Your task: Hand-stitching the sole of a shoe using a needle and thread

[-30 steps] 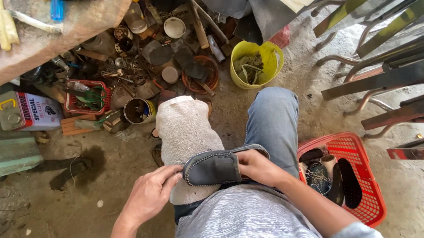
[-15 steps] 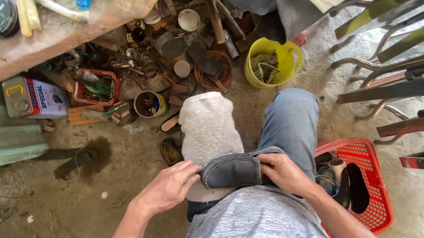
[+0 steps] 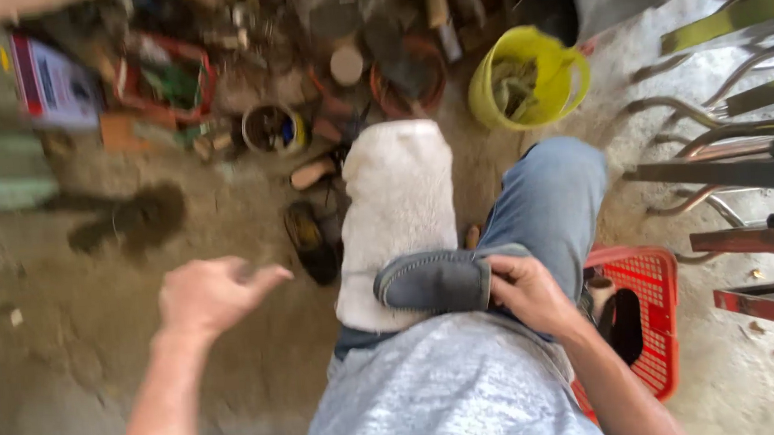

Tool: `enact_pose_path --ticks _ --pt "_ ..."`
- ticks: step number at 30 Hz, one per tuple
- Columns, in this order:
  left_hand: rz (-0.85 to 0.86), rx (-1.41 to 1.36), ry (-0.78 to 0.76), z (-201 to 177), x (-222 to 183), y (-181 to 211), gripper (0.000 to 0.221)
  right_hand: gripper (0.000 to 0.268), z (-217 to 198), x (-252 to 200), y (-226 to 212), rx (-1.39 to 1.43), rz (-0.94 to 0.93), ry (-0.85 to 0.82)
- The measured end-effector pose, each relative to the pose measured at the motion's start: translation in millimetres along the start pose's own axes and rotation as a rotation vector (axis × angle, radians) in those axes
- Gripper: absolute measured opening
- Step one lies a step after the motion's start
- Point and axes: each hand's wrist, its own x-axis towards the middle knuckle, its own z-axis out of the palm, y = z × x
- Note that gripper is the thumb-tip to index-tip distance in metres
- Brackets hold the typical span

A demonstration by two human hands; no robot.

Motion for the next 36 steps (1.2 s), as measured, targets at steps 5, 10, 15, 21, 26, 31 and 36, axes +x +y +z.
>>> enact_pose_path --ticks 5,10,15,21,26,31,36 --pt "0.235 -0.203 0.238 50 -17 2 0.067 0.008 -2 -12 7 -0.382 -0.086 0.159" --pt "0.468 -0.414 0.190 74 -17 41 0.068 0.034 -45 -56 -11 -0.773 -0.001 0.343" --pt "0.421 -0.849 -0.032 71 -15 50 0.040 0.023 -76 -63 4 -0.879 -0.167 0.320" --pt "0.156 -0.871 0.073 92 -2 37 0.039 0.021 -4 -53 -84 -0.732 -0.831 0.357" --pt "0.424 -1.039 0.201 90 -17 47 0.022 0.043 46 -38 -117 -0.902 -0.974 0.171" --pt "0.730 -1.043 0.404 84 -22 73 0.033 0.065 68 -20 -108 -1.055 -0.959 0.057" --pt "0.773 -1.078 0.291 88 -21 80 0.028 0.057 71 -13 -94 -0.895 -1.024 0.130"
